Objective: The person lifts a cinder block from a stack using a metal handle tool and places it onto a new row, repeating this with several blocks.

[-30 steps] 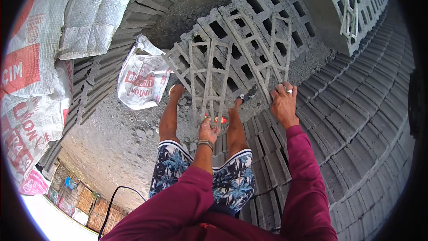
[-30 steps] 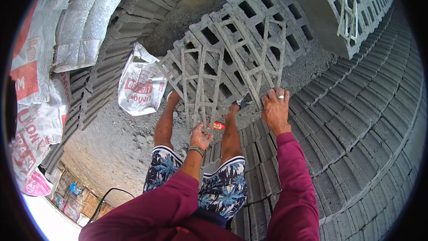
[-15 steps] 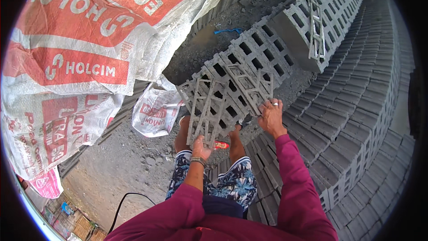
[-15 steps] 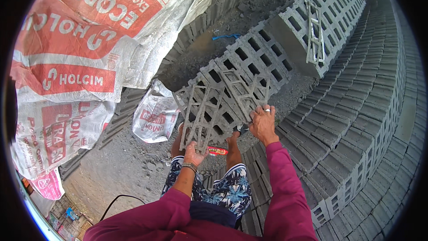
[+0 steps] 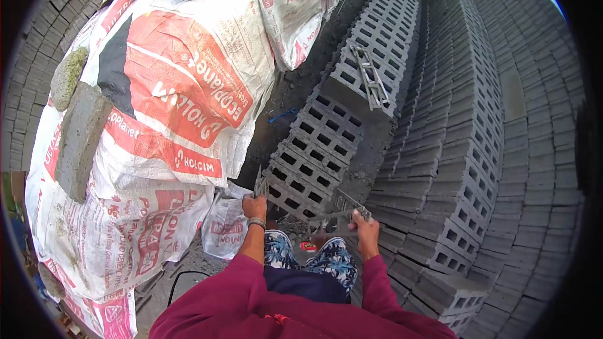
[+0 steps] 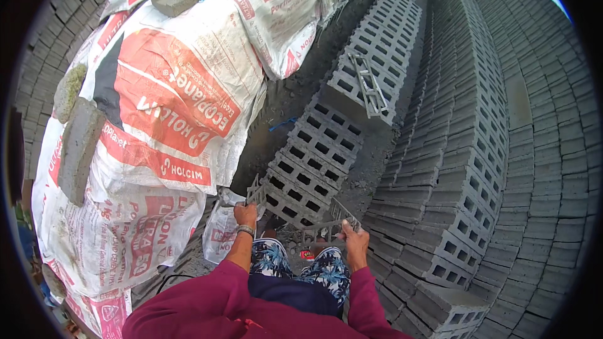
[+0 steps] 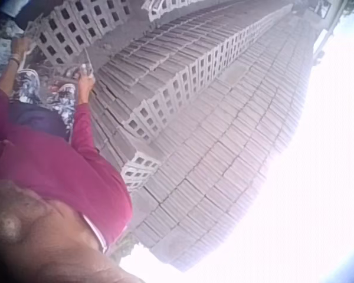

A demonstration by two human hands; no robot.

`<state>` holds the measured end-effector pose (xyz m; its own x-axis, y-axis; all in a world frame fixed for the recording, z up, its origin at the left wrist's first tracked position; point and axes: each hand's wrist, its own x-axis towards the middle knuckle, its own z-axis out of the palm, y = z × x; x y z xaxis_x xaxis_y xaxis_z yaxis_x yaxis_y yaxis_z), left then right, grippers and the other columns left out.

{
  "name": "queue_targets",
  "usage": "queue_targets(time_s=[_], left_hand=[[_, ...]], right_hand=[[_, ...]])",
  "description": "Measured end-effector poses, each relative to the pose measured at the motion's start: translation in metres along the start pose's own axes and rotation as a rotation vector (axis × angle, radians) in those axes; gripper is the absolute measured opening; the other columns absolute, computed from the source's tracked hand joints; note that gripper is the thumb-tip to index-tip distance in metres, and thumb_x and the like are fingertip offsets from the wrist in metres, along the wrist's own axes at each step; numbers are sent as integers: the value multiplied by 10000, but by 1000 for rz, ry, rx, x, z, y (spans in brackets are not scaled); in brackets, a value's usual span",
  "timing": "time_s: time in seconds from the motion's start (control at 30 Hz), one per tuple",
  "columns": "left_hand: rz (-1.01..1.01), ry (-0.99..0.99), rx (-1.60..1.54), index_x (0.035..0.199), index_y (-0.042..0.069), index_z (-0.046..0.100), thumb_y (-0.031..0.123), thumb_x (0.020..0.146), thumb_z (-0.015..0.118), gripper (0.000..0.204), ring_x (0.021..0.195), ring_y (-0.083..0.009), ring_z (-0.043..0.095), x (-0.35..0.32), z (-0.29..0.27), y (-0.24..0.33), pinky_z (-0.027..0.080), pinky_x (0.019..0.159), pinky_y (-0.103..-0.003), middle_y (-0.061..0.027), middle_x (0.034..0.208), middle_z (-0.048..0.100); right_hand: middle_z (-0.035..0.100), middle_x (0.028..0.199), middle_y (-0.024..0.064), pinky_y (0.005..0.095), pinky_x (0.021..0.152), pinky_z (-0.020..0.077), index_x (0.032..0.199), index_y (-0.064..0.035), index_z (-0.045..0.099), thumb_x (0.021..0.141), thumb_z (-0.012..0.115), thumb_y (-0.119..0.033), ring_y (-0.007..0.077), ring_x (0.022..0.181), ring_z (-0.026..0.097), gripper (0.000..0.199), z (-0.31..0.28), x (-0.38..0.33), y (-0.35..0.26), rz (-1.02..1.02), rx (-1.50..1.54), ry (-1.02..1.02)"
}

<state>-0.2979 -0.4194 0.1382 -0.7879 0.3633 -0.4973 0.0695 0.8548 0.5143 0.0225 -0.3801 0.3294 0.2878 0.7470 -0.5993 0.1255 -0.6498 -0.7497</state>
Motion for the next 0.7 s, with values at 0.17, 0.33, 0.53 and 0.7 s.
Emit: queue_targets(time_s=[0.17, 0.33, 0.53, 0.7], left_hand=[[196, -369, -276, 826, -13, 659, 142, 747, 721, 184, 623, -202, 649, -21, -56, 32, 512, 599, -343, -147, 740, 688], [188, -550, -464, 767, 11, 640, 117, 736, 727, 141, 572, -151, 581, -43, -108, 63, 459, 542, -302, -44, 669, 635], [272, -482, -847, 955, -14, 635, 154, 814, 709, 232, 667, -165, 634, -56, -190, 15, 505, 617, -308, -104, 758, 688], [95, -490, -828, 1019, 2, 631, 232, 882, 727, 284, 707, -193, 667, -103, -251, -43, 552, 662, -309, -114, 794, 706]], right_hand=[[634, 761, 48, 316, 645, 501, 875, -18, 662, 894, 712, -177, 153, 630, 598, 167, -36, -71, 22, 7, 393, 151], [662, 794, 75, 350, 680, 551, 922, 5, 658, 886, 706, -152, 177, 660, 644, 168, -82, -100, 55, 79, 437, 182], [696, 804, 85, 295, 624, 525, 996, -4, 660, 865, 714, -145, 164, 655, 652, 200, -96, -149, 67, 41, 655, 73], [692, 809, 109, 309, 605, 549, 995, 11, 656, 881, 708, -176, 171, 659, 649, 224, -115, -164, 89, 44, 668, -65]])
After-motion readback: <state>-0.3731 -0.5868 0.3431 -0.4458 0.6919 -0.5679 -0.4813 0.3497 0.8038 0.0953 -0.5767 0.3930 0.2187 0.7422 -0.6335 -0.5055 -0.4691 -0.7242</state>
